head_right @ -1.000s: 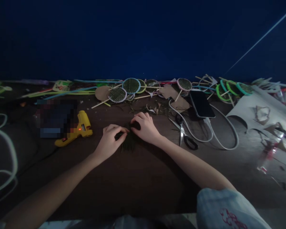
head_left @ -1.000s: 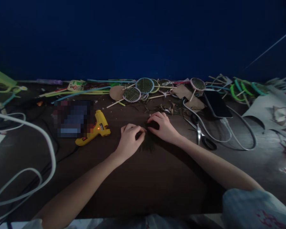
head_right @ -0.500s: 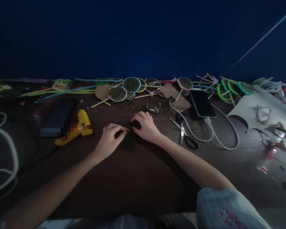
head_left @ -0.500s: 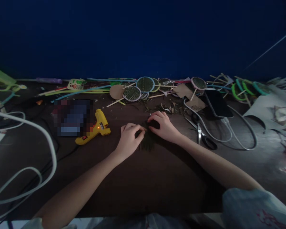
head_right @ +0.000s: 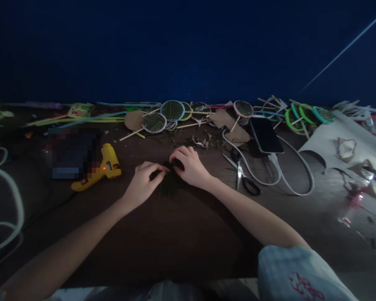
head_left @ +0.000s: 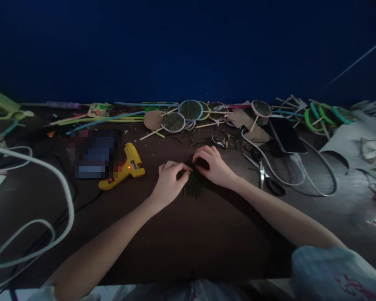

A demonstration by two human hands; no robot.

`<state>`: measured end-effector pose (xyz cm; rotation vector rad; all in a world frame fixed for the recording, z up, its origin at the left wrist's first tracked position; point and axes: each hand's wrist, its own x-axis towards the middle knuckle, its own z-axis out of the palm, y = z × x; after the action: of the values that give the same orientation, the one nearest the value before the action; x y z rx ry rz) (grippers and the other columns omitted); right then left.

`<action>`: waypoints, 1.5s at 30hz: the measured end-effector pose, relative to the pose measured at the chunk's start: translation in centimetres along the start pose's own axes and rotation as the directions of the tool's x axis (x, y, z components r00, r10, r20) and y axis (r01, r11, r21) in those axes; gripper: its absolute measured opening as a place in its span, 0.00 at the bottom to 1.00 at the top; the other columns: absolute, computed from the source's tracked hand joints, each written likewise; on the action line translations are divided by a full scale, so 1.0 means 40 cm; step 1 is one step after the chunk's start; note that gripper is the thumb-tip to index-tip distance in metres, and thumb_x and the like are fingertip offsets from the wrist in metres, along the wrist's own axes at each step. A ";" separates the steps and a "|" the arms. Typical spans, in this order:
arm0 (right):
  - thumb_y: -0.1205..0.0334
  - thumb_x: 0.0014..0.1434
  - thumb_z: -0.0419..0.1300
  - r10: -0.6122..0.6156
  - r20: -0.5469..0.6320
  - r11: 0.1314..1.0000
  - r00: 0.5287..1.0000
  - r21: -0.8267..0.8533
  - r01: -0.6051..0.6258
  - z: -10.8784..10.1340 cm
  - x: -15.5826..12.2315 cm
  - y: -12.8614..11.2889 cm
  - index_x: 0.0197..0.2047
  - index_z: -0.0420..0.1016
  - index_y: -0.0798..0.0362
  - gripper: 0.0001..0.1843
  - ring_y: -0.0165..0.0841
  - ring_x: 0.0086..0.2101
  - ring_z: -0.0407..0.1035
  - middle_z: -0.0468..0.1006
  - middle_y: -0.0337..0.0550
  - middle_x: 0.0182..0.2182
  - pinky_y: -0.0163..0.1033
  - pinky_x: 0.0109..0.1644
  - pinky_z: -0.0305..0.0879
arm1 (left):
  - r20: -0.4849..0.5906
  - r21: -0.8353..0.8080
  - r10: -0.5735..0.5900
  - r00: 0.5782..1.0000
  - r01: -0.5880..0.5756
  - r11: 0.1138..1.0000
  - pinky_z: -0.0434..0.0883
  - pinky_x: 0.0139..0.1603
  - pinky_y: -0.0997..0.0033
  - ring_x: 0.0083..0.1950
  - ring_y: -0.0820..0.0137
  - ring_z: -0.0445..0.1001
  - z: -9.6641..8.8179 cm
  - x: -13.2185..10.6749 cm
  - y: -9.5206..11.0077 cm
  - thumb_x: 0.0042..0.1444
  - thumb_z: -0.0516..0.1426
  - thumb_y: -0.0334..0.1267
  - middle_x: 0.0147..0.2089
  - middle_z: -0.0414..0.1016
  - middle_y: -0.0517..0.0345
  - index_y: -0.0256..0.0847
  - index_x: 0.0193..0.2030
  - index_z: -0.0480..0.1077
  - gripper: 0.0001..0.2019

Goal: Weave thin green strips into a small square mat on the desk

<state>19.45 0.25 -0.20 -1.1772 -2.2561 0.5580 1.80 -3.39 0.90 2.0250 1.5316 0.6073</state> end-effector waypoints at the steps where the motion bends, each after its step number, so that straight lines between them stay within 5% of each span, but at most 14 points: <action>1: 0.71 0.51 0.54 -0.018 -0.010 1.000 1.000 0.014 0.018 0.001 0.000 0.001 0.35 0.66 0.51 0.08 0.38 0.43 0.60 0.69 0.44 0.41 0.44 0.45 0.57 | 0.004 -0.003 -0.004 1.000 0.004 1.000 0.57 0.51 0.59 0.46 0.67 0.67 -0.001 0.001 0.000 0.55 0.52 0.34 0.37 0.74 0.62 0.44 0.35 0.70 0.05; 6: 0.69 0.52 0.55 -0.049 -0.046 0.992 0.998 0.114 0.054 -0.002 0.000 -0.002 0.32 0.65 0.52 0.04 0.35 0.40 0.62 0.71 0.42 0.35 0.43 0.45 0.58 | 0.019 -0.004 -0.015 1.000 0.015 1.000 0.57 0.51 0.58 0.46 0.66 0.67 -0.004 0.003 0.004 0.55 0.52 0.34 0.37 0.73 0.61 0.45 0.36 0.70 0.06; 14: 0.65 0.50 0.59 0.101 -0.033 0.950 0.994 0.301 -0.086 -0.007 -0.013 0.007 0.29 0.68 0.52 0.02 0.31 0.34 0.67 0.72 0.38 0.30 0.39 0.41 0.62 | 0.025 0.010 -0.006 1.000 0.006 1.000 0.58 0.51 0.57 0.46 0.65 0.67 -0.008 0.003 0.007 0.56 0.51 0.34 0.38 0.74 0.60 0.44 0.36 0.69 0.07; 21: 0.65 0.49 0.60 0.041 -0.030 0.958 0.999 0.286 -0.030 -0.018 -0.019 0.006 0.29 0.69 0.52 0.03 0.31 0.35 0.67 0.72 0.39 0.30 0.41 0.44 0.62 | 0.018 0.016 -0.005 1.000 0.005 1.000 0.58 0.51 0.57 0.46 0.65 0.67 -0.005 0.005 0.001 0.57 0.50 0.34 0.39 0.74 0.59 0.43 0.36 0.69 0.07; 29: 0.64 0.49 0.61 0.152 -0.001 0.924 0.988 0.356 -0.142 -0.022 -0.021 0.022 0.25 0.69 0.53 0.04 0.30 0.34 0.69 0.74 0.39 0.29 0.40 0.42 0.64 | 0.013 -0.027 -0.002 1.000 0.002 1.000 0.57 0.52 0.57 0.47 0.66 0.67 -0.006 0.003 0.003 0.58 0.49 0.35 0.39 0.75 0.61 0.44 0.35 0.69 0.08; 45: 0.66 0.51 0.59 -0.154 0.202 0.963 0.967 0.248 0.102 -0.066 -0.011 0.006 0.25 0.72 0.51 0.04 0.32 0.38 0.66 0.76 0.39 0.28 0.43 0.47 0.60 | 0.008 0.001 -0.016 1.000 0.016 1.000 0.57 0.51 0.57 0.47 0.65 0.67 -0.003 0.006 0.004 0.58 0.50 0.34 0.38 0.75 0.60 0.44 0.35 0.69 0.07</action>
<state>21.47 0.29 1.60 -0.8796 -2.3482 0.9151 1.91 -3.17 1.12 2.0120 1.5419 0.5911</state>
